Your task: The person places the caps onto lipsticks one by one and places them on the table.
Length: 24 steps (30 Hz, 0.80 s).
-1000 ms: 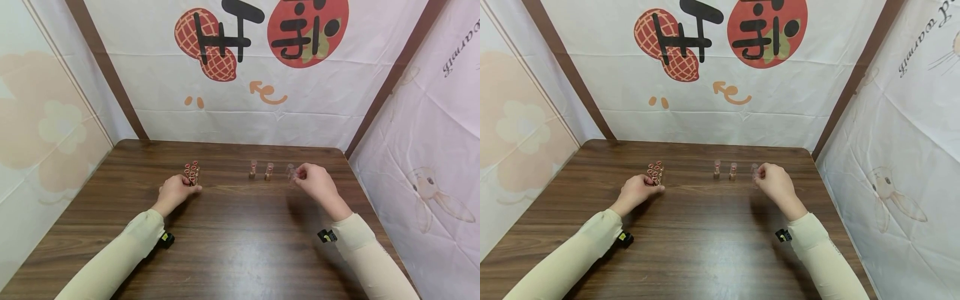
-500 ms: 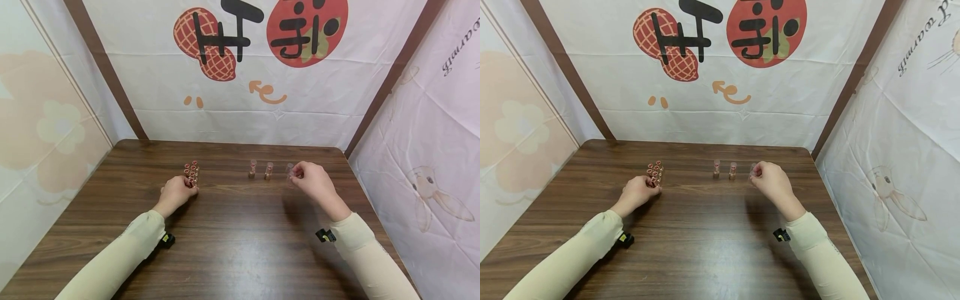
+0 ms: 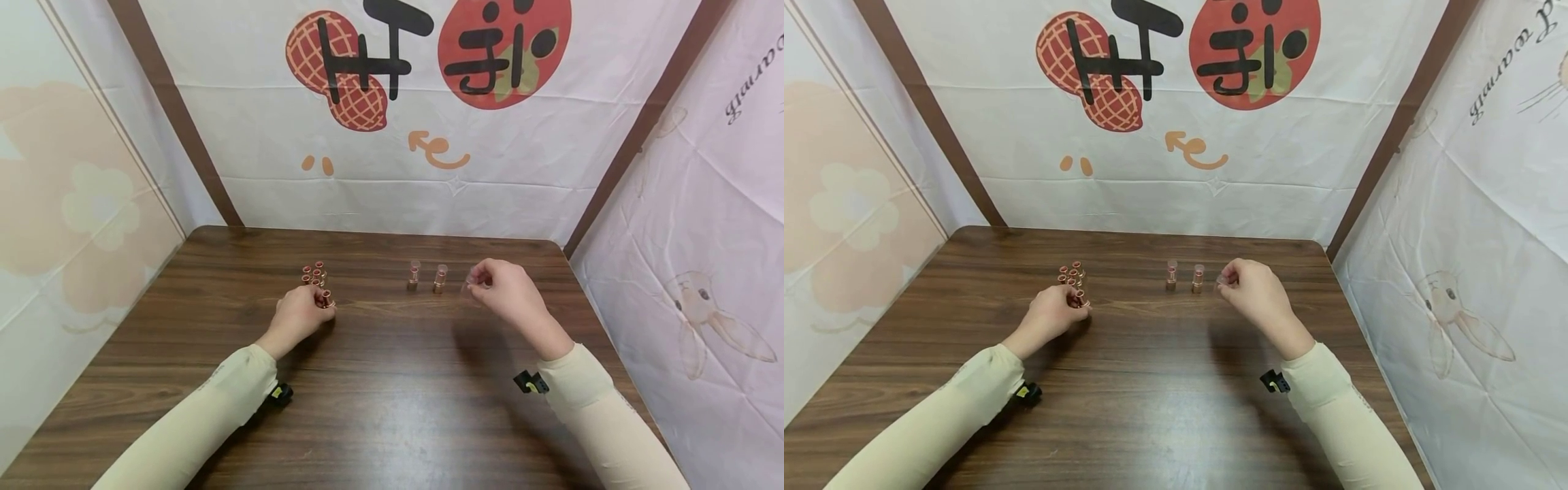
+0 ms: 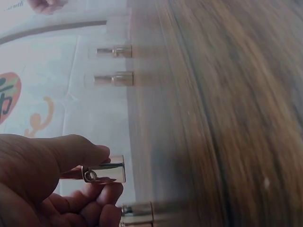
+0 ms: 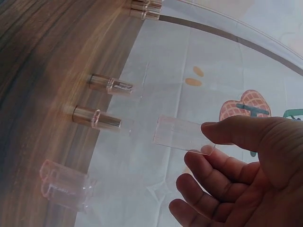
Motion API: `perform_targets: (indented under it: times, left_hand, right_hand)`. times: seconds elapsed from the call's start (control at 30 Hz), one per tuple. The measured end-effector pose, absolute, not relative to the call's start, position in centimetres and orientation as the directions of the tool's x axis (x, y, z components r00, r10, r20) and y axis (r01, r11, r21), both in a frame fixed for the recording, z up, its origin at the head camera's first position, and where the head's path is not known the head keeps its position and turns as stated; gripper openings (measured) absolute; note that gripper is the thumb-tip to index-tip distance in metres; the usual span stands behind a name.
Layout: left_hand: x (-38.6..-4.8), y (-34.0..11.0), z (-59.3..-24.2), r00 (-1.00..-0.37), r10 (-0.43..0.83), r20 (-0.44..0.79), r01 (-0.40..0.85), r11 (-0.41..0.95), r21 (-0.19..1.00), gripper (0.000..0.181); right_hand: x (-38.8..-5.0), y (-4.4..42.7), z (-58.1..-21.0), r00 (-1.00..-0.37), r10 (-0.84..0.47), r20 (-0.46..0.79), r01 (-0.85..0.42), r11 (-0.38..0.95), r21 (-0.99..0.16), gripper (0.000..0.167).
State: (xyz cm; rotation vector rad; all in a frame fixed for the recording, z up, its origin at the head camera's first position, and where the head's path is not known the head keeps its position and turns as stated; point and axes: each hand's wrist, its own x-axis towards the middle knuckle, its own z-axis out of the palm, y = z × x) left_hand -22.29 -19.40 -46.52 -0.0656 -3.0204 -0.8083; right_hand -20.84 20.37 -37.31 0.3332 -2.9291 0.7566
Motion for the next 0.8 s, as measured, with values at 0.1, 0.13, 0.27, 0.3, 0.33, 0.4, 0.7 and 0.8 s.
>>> perform_targets:
  times: [0.1, 0.13, 0.27, 0.3, 0.33, 0.4, 0.7, 0.8]
  left_hand:
    - [-22.2, -18.7, -46.3, -0.997, 0.072, 0.022, 0.073, 0.853, 0.516, 0.019]
    - [-22.2, -18.4, -46.3, -0.996, 0.088, 0.02, 0.085, 0.849, 0.522, 0.019]
    - [-22.2, -17.2, -46.2, -0.985, 0.172, 0.034, 0.162, 0.819, 0.55, 0.016]
    - [-22.3, -16.9, -46.1, -0.98, 0.194, 0.04, 0.183, 0.809, 0.558, 0.014]
    - [-22.3, -16.5, -46.1, -0.976, 0.211, 0.045, 0.199, 0.801, 0.565, 0.013]
    - [-22.3, -15.9, -45.9, -0.968, 0.245, 0.062, 0.235, 0.783, 0.576, 0.012]
    - [-22.5, -13.2, -45.4, -0.938, 0.336, 0.081, 0.321, 0.76, 0.565, 0.013]
    - [-22.4, -12.5, -45.3, -0.935, 0.349, 0.058, 0.319, 0.762, 0.563, 0.014]
  right_hand:
    - [-20.7, 20.0, -36.9, -0.97, -0.198, 0.14, -0.241, 0.843, -0.481, 0.019]
    - [-20.7, 19.9, -36.8, -0.969, -0.204, 0.136, -0.245, 0.839, -0.487, 0.02]
    - [-20.8, 19.4, -36.5, -0.964, -0.23, 0.135, -0.267, 0.824, -0.501, 0.019]
    - [-20.8, 19.3, -36.5, -0.962, -0.236, 0.139, -0.274, 0.822, -0.499, 0.019]
    - [-20.8, 19.2, -36.4, -0.959, -0.244, 0.145, -0.284, 0.82, -0.496, 0.019]
    - [-20.9, 18.9, -36.2, -0.952, -0.258, 0.163, -0.305, 0.817, -0.49, 0.019]
    - [-21.0, 17.3, -35.1, -0.933, -0.307, 0.186, -0.359, 0.791, -0.495, 0.024]
    - [-21.0, 16.8, -34.9, -0.925, -0.328, 0.192, -0.379, 0.783, -0.492, 0.022]
